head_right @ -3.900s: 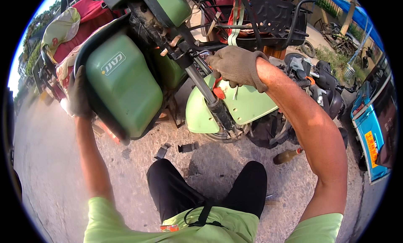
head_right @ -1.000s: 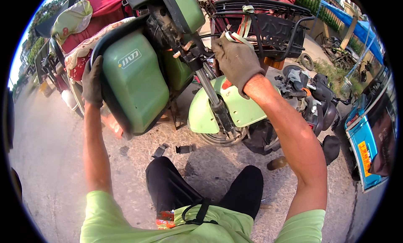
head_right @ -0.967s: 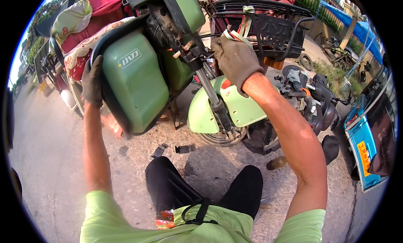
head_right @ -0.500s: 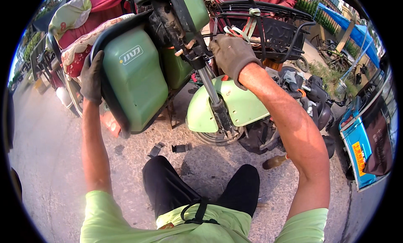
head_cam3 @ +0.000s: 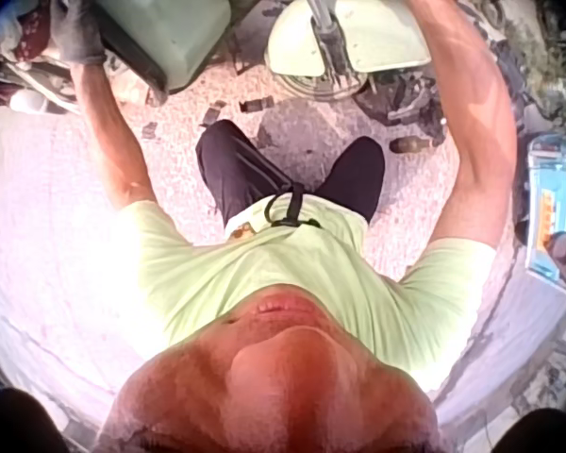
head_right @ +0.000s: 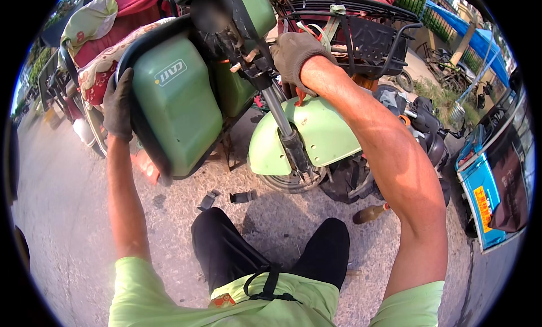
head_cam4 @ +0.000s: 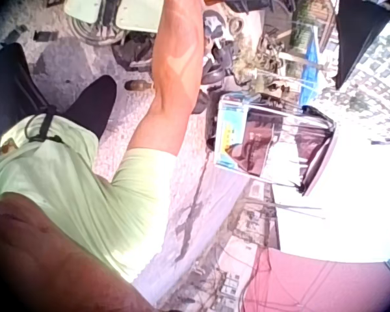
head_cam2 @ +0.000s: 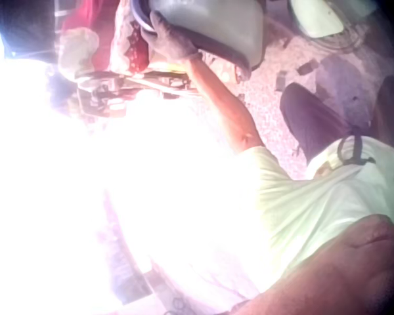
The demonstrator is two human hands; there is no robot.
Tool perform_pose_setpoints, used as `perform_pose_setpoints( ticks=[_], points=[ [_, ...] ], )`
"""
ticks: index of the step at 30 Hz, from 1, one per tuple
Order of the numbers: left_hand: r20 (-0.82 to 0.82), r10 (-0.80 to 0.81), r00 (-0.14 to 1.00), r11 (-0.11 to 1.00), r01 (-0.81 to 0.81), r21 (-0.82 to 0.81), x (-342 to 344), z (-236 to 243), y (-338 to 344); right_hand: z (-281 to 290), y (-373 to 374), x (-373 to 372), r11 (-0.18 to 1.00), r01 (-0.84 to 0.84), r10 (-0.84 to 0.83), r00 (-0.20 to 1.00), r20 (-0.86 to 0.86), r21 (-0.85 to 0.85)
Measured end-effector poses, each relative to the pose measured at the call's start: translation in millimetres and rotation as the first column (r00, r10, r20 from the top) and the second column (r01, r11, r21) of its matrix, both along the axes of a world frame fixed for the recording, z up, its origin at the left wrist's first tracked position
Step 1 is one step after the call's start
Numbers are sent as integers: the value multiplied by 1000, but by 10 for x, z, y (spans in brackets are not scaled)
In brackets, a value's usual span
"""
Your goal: The person sits on the ground and uses a tool to tighten or adjust a bolt on the front fork of a green scooter. The person holds the scooter steady with the left hand while manipulating the tool with the right hand.
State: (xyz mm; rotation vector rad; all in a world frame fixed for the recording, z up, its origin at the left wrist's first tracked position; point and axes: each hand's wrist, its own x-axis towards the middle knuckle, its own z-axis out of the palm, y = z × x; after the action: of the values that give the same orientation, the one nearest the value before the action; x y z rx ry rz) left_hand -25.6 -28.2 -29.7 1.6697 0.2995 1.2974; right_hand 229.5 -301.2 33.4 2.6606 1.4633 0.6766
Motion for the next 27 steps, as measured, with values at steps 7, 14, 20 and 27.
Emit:
perform_pose_setpoints(
  ticks=[7, 14, 20, 27],
  points=[
    [-32, 45, 998, 999, -46, -24, 12, 29, -69, 58, -158, -296, 907, -76, 168, 967, -190, 413],
    [7, -14, 1000, 999, 15, -28, 47, 27, -63, -238, -34, -188, 682, 70, 476, 713, -514, 728],
    [-115, 102, 988, 974, -76, 215, 11, -48, 88, -1459, -667, -217, 423, -286, 601, 799, -30, 860],
    [-5, 77, 997, 997, -77, 5, 22, -16, 15, -1166, -921, -315, 597, -44, 665, 585, -464, 801]
  ],
)
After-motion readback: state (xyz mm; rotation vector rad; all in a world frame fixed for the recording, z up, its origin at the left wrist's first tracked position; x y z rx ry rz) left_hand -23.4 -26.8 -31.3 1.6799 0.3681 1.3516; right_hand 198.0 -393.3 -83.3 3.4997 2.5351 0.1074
